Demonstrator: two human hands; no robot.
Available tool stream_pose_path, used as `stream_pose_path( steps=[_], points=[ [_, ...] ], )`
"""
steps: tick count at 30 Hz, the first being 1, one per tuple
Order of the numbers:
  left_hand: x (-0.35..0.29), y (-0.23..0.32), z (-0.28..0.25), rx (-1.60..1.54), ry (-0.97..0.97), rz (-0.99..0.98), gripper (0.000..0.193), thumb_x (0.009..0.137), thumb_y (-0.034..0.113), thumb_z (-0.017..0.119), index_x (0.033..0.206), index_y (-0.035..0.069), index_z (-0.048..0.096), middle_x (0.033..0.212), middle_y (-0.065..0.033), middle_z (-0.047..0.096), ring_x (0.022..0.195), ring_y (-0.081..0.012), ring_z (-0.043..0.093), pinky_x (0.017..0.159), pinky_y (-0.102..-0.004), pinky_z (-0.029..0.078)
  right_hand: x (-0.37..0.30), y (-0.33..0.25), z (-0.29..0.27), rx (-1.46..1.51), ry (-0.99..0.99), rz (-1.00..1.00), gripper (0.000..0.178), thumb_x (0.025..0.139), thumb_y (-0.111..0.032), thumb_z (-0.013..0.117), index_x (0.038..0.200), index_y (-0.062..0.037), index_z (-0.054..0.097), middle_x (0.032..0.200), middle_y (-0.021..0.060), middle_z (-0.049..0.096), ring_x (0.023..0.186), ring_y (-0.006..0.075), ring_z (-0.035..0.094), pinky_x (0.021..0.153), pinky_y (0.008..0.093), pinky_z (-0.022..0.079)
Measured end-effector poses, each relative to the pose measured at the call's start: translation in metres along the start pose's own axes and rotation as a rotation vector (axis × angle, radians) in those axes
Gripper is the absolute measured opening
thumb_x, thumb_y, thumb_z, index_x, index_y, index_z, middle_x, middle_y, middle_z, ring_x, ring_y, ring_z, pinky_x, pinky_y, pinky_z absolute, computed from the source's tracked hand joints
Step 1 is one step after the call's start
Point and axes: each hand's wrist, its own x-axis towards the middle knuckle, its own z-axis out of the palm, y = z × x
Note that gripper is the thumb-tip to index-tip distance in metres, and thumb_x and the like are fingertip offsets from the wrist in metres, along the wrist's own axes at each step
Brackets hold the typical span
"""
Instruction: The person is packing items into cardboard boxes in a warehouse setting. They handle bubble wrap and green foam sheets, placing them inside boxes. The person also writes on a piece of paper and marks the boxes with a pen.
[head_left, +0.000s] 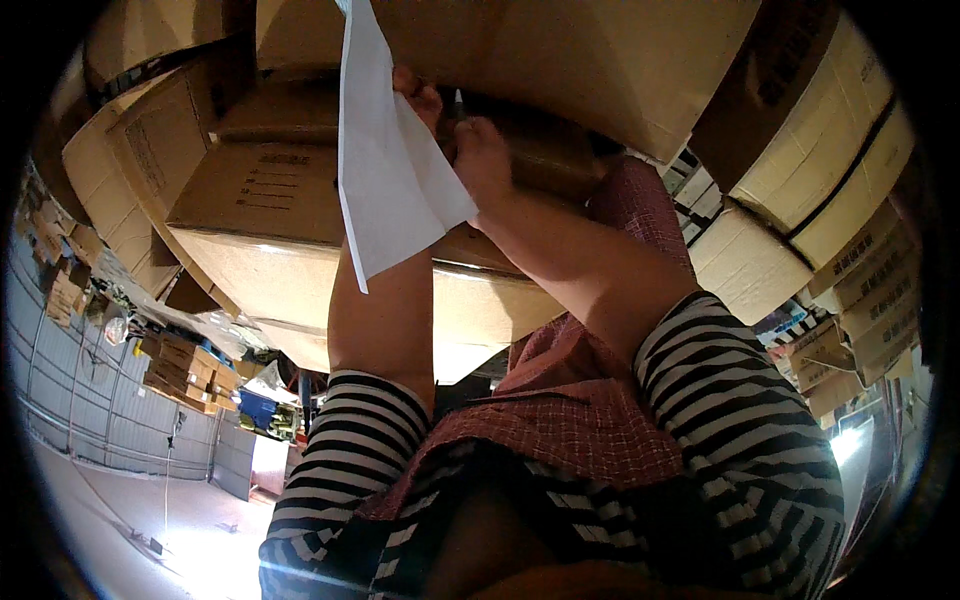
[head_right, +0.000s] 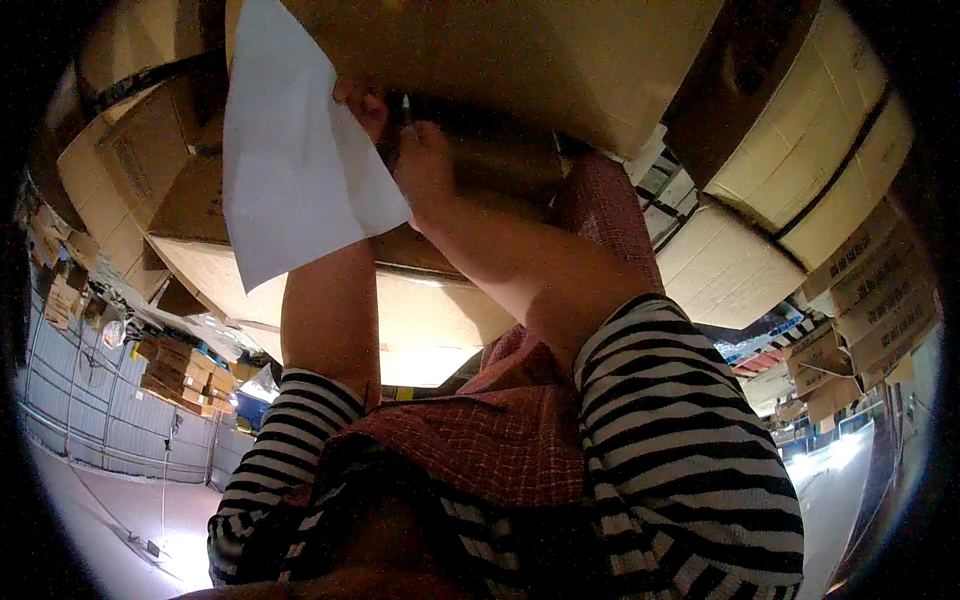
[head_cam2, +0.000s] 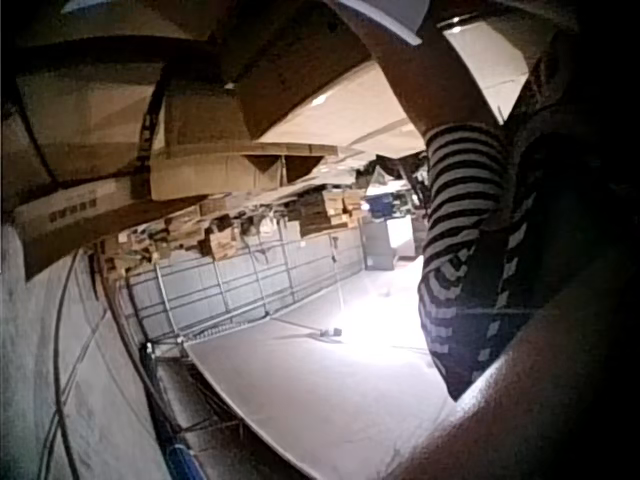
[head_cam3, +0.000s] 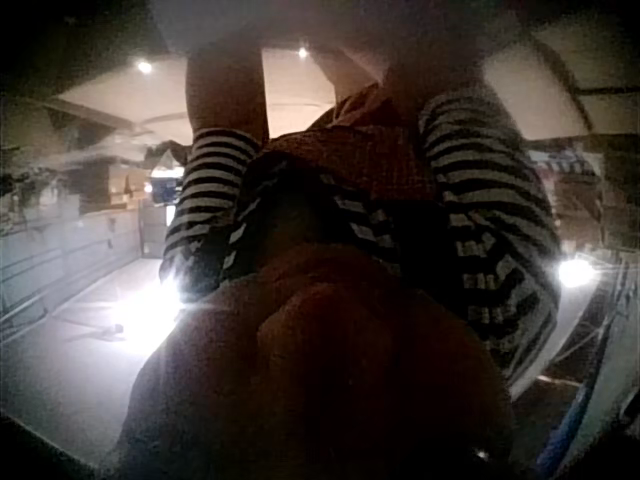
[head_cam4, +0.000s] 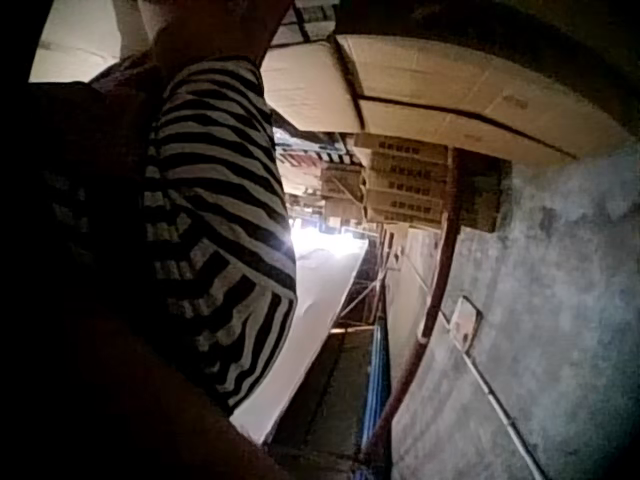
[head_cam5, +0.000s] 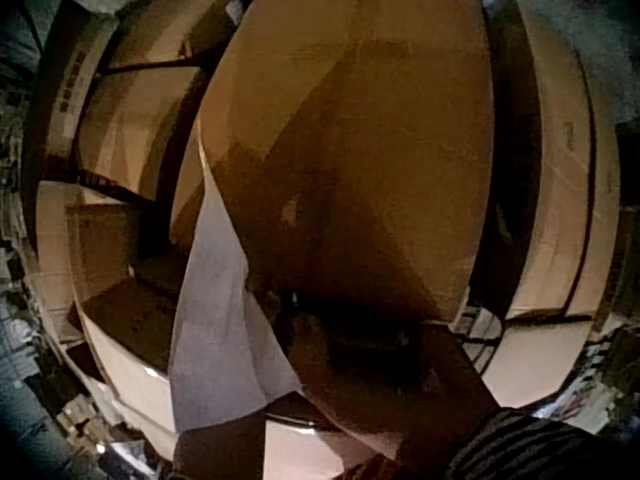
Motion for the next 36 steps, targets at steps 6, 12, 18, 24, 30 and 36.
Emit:
stream_pose_path(
  steps=[6, 12, 18, 24, 30, 36],
  points=[
    [0.001, -0.001, 0.004, 0.014, 0.019, 0.013, 0.022, 0.089, 0.026, 0.053, 0.103, 0.009, 0.057, 0.082, -0.0028, 0.054, 0.073, -0.0148, 0.052, 0.073, -0.0336, 0.047, 0.002, -0.005, 0.005, -0.019, 0.018, 0.018, 0.022, 0.090, -0.017, 0.040, 0.087, -0.0008, 0.055, 0.071, 0.0090, 0.053, 0.061, 0.0167, 0.047, 0.057, 0.0338, 0.039],
    [0.003, -0.002, -0.001, 0.031, 0.045, 0.017, 0.022, 0.089, 0.026, 0.052, 0.103, 0.009, 0.057, 0.081, -0.0029, 0.054, 0.073, -0.0151, 0.052, 0.073, -0.0336, 0.047, -0.020, -0.035, 0.014, 0.163, -0.021, 0.014, 0.025, 0.089, -0.015, 0.037, 0.088, 0.0014, 0.056, 0.082, 0.0159, 0.057, 0.075, 0.0248, 0.054, 0.069, 0.0377, 0.042],
    [0.002, -0.004, -0.001, 0.043, 0.062, 0.014, 0.022, 0.090, 0.026, 0.052, 0.103, 0.008, 0.057, 0.080, -0.0031, 0.053, 0.072, -0.0154, 0.052, 0.073, -0.0335, 0.048, -0.017, -0.044, 0.009, -0.239, -0.097, -0.091, 0.021, 0.083, -0.014, 0.043, 0.087, 0.0019, 0.057, 0.090, 0.0203, 0.059, 0.083, 0.0320, 0.058, 0.074, 0.0401, 0.046],
    [0.000, 0.001, 0.004, 0.048, 0.072, 0.013, 0.022, 0.090, 0.026, 0.051, 0.102, 0.008, 0.056, 0.079, -0.0032, 0.053, 0.072, -0.0157, 0.052, 0.072, -0.0334, 0.048, 0.003, -0.044, -0.008, -1.061, -0.227, -0.417, 0.018, 0.078, -0.014, 0.049, 0.083, 0.0001, 0.057, 0.088, 0.0204, 0.060, 0.084, 0.0354, 0.059, 0.072, 0.0421, 0.048],
    [0.000, 0.000, 0.006, 0.062, 0.093, 0.006, 0.022, 0.091, 0.026, 0.050, 0.102, 0.008, 0.056, 0.078, -0.0033, 0.053, 0.071, -0.0160, 0.052, 0.072, -0.0334, 0.048, 0.055, 0.001, -0.017, -0.543, -0.263, 0.007, 0.014, 0.080, -0.016, 0.049, 0.080, -0.0041, 0.058, 0.078, 0.0141, 0.060, 0.074, 0.0329, 0.059, 0.066, 0.0410, 0.048],
    [0.005, -0.005, 0.051, 0.235, 0.344, -0.035, 0.022, 0.091, 0.025, 0.049, 0.102, 0.007, 0.056, 0.077, -0.0035, 0.053, 0.071, -0.0163, 0.052, 0.072, -0.0333, 0.048, 0.007, 0.028, -0.019, -0.691, 0.144, -0.519, 0.017, 0.089, -0.015, 0.042, 0.084, -0.0073, 0.056, 0.071, 0.0054, 0.053, 0.058, 0.0193, 0.049, 0.055, 0.0346, 0.043]
  ],
)
